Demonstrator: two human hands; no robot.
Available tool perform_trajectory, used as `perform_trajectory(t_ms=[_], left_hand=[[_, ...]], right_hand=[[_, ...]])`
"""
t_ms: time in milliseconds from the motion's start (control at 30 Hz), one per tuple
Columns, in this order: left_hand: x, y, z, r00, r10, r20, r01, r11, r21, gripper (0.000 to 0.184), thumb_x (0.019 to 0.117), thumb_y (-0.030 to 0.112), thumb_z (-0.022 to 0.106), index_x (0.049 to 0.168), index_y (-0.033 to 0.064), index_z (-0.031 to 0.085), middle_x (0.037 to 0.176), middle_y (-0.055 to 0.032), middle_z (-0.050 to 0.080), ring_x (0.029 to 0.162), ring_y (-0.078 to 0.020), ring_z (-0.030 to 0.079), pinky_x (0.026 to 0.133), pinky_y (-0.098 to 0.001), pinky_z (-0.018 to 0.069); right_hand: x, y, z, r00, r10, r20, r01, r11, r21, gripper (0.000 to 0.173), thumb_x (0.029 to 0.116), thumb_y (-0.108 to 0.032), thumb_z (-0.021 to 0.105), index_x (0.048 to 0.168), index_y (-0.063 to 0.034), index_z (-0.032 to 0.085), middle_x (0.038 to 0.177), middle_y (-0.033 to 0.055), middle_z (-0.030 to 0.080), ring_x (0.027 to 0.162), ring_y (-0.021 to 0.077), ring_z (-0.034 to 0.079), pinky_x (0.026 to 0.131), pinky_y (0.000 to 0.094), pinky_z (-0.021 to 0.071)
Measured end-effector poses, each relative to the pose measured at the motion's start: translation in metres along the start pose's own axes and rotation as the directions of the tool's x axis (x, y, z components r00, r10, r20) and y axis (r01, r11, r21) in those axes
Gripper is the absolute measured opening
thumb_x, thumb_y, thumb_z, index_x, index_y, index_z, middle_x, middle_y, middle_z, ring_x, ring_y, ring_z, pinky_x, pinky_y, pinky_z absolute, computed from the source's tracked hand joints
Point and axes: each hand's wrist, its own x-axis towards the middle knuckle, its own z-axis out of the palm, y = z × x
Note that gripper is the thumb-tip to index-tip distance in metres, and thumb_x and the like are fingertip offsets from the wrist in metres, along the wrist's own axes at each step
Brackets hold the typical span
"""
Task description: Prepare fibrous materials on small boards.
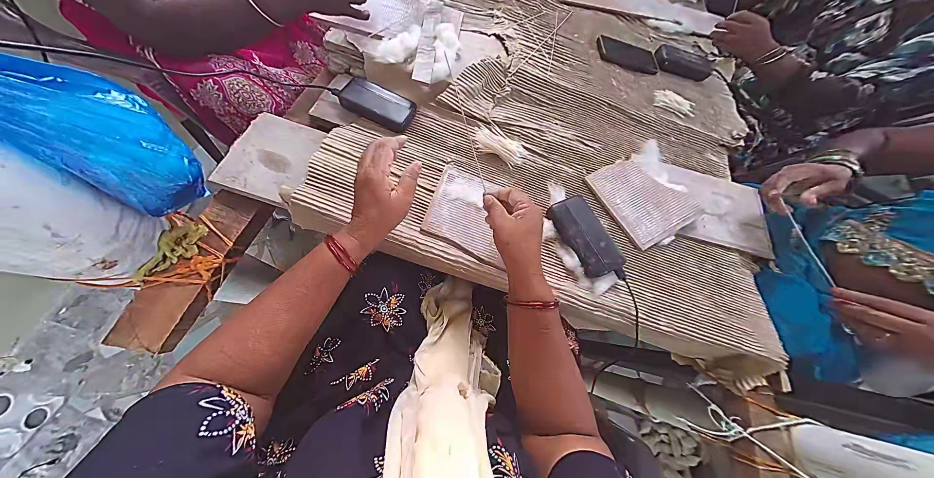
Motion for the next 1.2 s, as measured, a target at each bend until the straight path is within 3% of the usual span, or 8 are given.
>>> perform_trajectory(t_ms=[67,200,333,467,700,800,900,1200], left_hand=[[-0.008,0.021,0.006,0.98,-0.02,0.2,0.063,0.976,-0.209,0.039,0.1067,0.018,0.051,0.136,-0.0067,0.061,0.132,-0.0204,0.067,0.124,-0.0238,0.064,0.108,-0.0388,0.0489],[-0.021,0.048,0.01,0.929,-0.163,0.331,0.273,0.907,-0.32,0.023,0.106,0.007,0.053,0.115,-0.0036,0.071,0.098,-0.0083,0.074,0.082,-0.0028,0.066,0.079,-0.0222,0.0534],[-0.004,0.039,-0.003,0.93,-0.14,0.341,0.182,0.979,-0.094,0.023,0.1053,0.007,0.052,0.11,-0.001,0.073,0.091,-0.0069,0.073,0.081,-0.009,0.068,0.08,-0.0297,0.0558],[0.003,0.029,-0.018,0.89,-0.178,0.421,0.045,0.951,0.307,0.029,0.1033,0.0,0.048,0.121,-0.0035,0.071,0.118,-0.0255,0.069,0.113,-0.0412,0.066,0.101,-0.0575,0.0501],[-0.001,-0.015,-0.006,0.932,-0.189,0.309,0.085,0.943,0.32,0.033,0.1042,0.003,0.043,0.126,-0.0085,0.066,0.125,-0.0265,0.067,0.122,-0.0367,0.064,0.109,-0.0449,0.0477],[-0.001,-0.018,-0.002,0.94,-0.198,0.278,0.104,0.942,0.318,0.034,0.1051,0.005,0.043,0.126,-0.0082,0.066,0.125,-0.0259,0.068,0.121,-0.0358,0.065,0.107,-0.045,0.049],[-0.002,-0.019,-0.001,0.942,-0.204,0.268,0.111,0.939,0.326,0.034,0.1048,0.006,0.044,0.126,-0.0065,0.067,0.124,-0.0246,0.068,0.12,-0.0348,0.066,0.106,-0.0453,0.0498],[-0.007,-0.022,0.001,0.962,-0.136,0.235,0.062,0.953,0.296,0.034,0.1004,0.0,0.046,0.125,-0.0074,0.067,0.123,-0.0265,0.069,0.119,-0.0374,0.066,0.106,-0.0462,0.0499]], right_hand=[[-0.021,-0.009,0.015,0.996,0.037,0.082,-0.054,0.975,0.217,0.013,0.1024,-0.011,0.061,0.107,-0.0004,0.067,0.087,0.0042,0.068,0.065,0.0055,0.06,0.063,0.0244,0.0527],[-0.045,-0.022,0.033,0.983,0.019,0.183,-0.087,0.924,0.373,0.013,0.102,-0.008,0.06,0.109,0.0027,0.064,0.086,0.0059,0.07,0.065,0.0064,0.066,0.064,0.0244,0.0577],[-0.039,-0.023,0.012,0.955,-0.036,0.295,0.022,0.998,0.053,0.022,0.1029,-0.014,0.063,0.117,0.0008,0.071,0.097,0.0104,0.075,0.077,0.0148,0.069,0.074,0.0341,0.0565],[-0.037,-0.001,-0.035,0.955,-0.136,0.264,0.18,0.972,-0.151,0.025,0.1031,-0.016,0.059,0.112,0.0025,0.074,0.1,0.0147,0.075,0.084,0.02,0.073,0.081,0.0378,0.0594],[-0.011,0.053,-0.028,0.995,-0.09,-0.054,0.104,0.906,0.411,0.024,0.1042,-0.013,0.048,0.089,-0.0055,0.065,0.07,-0.0114,0.069,0.058,-0.0037,0.065,0.058,0.0155,0.0571],[-0.012,0.063,-0.01,0.976,-0.187,-0.113,0.206,0.958,0.197,0.03,0.1038,-0.017,0.05,0.091,0.0046,0.067,0.071,-0.003,0.066,0.061,-0.0047,0.06,0.06,0.0143,0.0516],[-0.012,0.071,-0.005,0.929,-0.356,-0.099,0.353,0.935,-0.045,0.039,0.1003,-0.021,0.05,0.09,0.0103,0.071,0.074,0.0154,0.069,0.064,0.015,0.064,0.064,0.0318,0.0529],[-0.014,0.074,-0.006,0.917,-0.385,-0.105,0.379,0.923,-0.067,0.038,0.1001,-0.021,0.051,0.09,0.0101,0.07,0.075,0.0162,0.068,0.065,0.0147,0.064,0.064,0.0299,0.0527]])
